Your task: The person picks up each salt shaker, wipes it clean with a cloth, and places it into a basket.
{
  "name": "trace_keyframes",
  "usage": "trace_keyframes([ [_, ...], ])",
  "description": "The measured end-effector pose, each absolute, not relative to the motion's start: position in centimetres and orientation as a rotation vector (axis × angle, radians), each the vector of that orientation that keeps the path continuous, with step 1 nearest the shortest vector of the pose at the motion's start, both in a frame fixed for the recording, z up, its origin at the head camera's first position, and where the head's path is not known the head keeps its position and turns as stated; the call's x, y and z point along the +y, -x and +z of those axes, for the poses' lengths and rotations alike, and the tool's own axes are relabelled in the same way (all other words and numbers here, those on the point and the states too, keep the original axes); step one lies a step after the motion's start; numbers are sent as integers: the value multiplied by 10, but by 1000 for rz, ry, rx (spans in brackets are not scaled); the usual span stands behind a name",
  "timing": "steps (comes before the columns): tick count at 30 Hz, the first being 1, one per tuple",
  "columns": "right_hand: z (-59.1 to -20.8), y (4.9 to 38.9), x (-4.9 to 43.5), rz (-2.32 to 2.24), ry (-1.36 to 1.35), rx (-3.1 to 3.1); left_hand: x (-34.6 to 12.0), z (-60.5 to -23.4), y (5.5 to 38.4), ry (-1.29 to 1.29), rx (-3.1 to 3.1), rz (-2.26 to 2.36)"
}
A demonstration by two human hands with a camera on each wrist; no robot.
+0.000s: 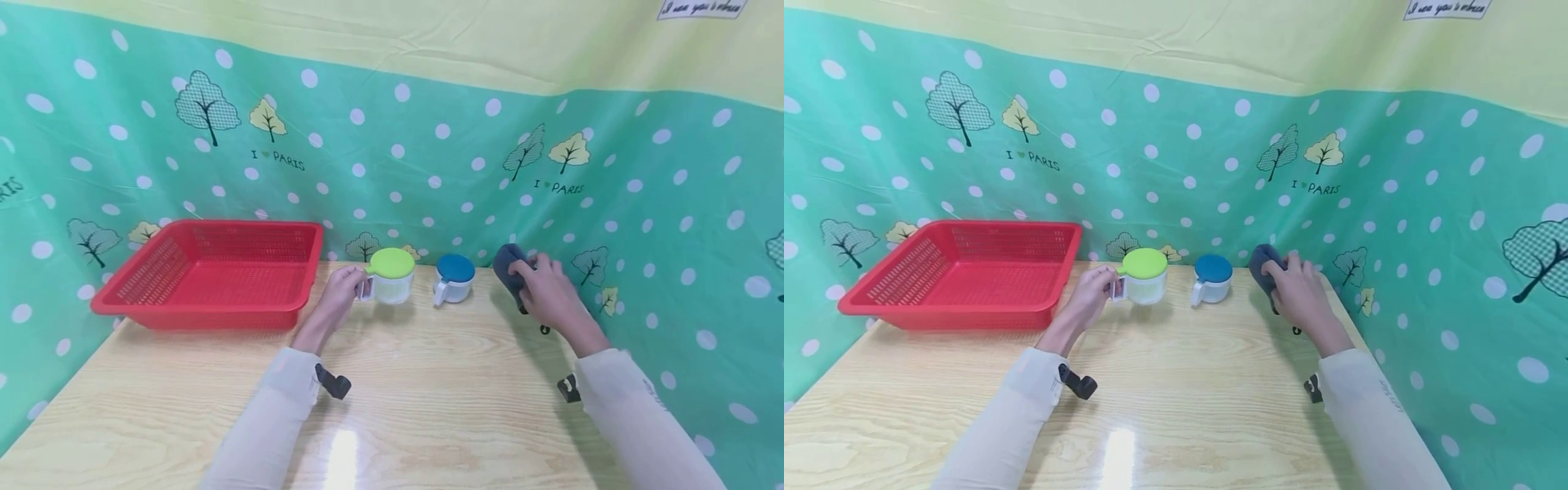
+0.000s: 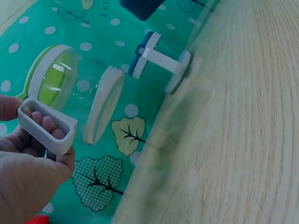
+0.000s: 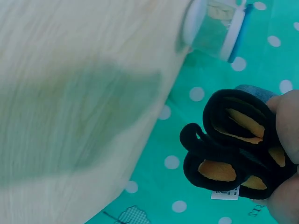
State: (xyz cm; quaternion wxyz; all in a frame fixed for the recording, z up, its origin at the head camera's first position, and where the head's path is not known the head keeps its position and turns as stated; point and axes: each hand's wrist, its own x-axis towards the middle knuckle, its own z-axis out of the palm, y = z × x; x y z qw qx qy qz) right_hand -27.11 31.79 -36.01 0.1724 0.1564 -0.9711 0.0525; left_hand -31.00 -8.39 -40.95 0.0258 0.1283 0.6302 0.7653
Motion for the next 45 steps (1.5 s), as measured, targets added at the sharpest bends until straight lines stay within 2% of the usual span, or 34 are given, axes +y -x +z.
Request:
trace_keyframes([
  [21,-356,276,264,182,-541,-2741,-83,-420,314,-459,1805,2400],
  [45,-362,290,203,227,-729,-2598,-75,-404,308,-448,1876,2415],
])
